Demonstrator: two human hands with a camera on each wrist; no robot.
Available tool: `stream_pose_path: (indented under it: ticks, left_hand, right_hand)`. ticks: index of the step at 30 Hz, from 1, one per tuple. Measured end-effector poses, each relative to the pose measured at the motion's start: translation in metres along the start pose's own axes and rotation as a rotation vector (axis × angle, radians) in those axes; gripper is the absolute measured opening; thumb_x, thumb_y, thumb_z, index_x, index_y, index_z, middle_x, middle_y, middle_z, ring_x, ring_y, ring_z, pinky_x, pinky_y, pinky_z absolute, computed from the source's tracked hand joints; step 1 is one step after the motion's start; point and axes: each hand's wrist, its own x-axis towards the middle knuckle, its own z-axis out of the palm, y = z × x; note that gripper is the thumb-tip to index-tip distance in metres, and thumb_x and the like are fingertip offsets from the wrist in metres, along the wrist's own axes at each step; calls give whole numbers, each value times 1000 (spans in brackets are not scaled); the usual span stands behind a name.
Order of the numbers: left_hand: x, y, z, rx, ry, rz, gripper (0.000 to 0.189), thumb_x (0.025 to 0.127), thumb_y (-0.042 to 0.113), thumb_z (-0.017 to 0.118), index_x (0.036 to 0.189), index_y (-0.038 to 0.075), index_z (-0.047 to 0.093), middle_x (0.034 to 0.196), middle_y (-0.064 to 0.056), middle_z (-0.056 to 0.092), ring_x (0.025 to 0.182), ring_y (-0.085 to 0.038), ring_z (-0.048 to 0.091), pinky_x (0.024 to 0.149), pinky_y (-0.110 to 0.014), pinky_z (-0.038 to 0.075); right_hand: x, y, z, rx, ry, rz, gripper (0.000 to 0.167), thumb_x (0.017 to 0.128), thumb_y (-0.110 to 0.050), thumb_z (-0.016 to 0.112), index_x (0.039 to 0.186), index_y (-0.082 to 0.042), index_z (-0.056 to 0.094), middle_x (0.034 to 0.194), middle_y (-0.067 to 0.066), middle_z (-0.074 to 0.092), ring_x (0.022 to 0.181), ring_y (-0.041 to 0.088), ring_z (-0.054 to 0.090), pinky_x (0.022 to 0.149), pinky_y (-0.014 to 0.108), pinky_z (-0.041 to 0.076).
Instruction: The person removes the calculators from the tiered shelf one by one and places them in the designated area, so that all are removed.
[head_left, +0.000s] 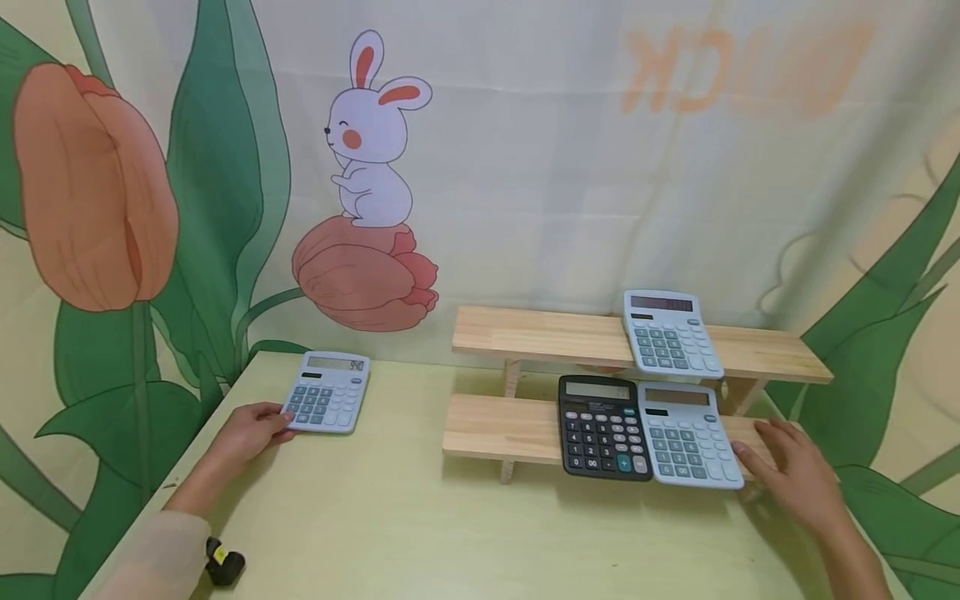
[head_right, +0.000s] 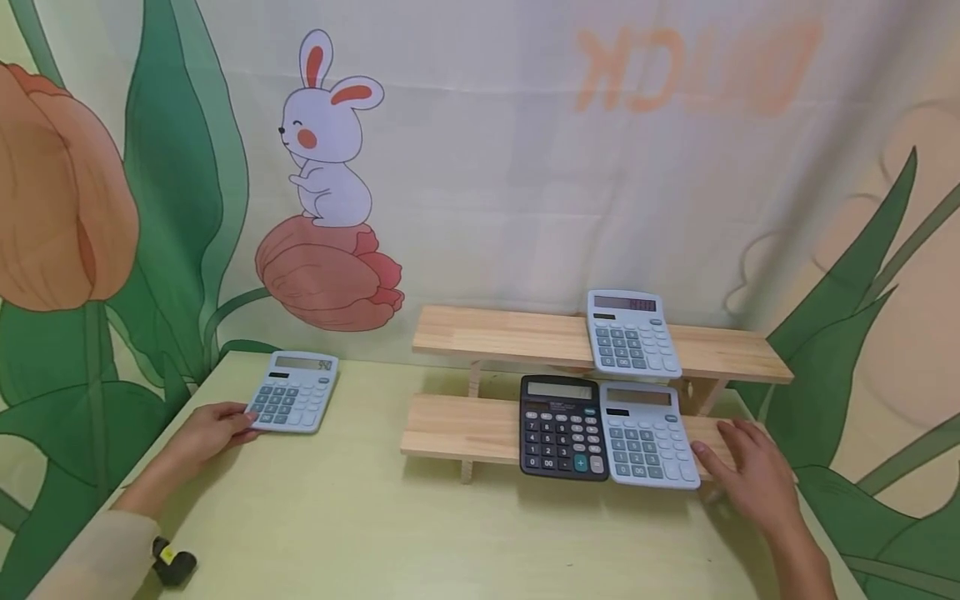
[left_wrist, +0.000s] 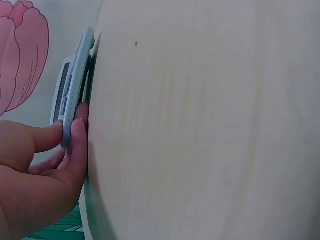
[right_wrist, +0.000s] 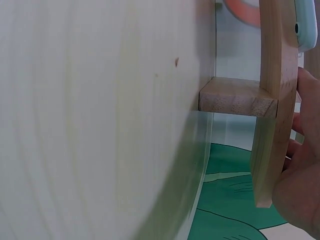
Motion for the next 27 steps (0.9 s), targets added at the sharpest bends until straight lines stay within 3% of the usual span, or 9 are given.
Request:
stream_pose_path:
  ticks: [9, 13, 20, 27]
  left_hand:
    - [0, 7, -6, 4, -7, -51, 58, 113, 11, 50, 150, -26, 26, 136, -39, 50, 92, -12, 69, 83, -23, 62]
    - [2, 8, -8, 33, 18, -65, 58, 112, 10, 52, 151, -25, 28, 137, -39, 49, 92, -14, 68, 81, -22, 61]
    - [1, 9, -4, 190, 82, -33, 54, 110, 14, 55, 145, -25, 40, 132, -38, 54, 99, -28, 66, 77, -24, 61]
    - [-1, 12, 0, 402, 140, 24, 51, 108, 19, 56, 137, -22, 50, 125, -36, 60, 106, -43, 56, 90, -49, 53]
  right_hand:
    - [-1, -3, 2, 8, -10, 12, 71, 108, -43, 60, 146, 16, 48, 153, 46, 34, 143, 68, 25, 105, 86, 24]
    - [0, -3, 4, 5, -14, 13, 72, 108, -44, 60, 146, 16, 48, 154, 46, 34, 144, 68, 24, 104, 86, 24]
    - [0, -2, 3, -5, -15, 14, 72, 108, -44, 59, 146, 16, 48, 154, 46, 35, 144, 68, 25, 104, 86, 26]
    - [1, 1, 0, -7, -19, 10, 71, 108, -43, 59, 147, 16, 47, 153, 46, 34, 143, 68, 25, 104, 86, 25]
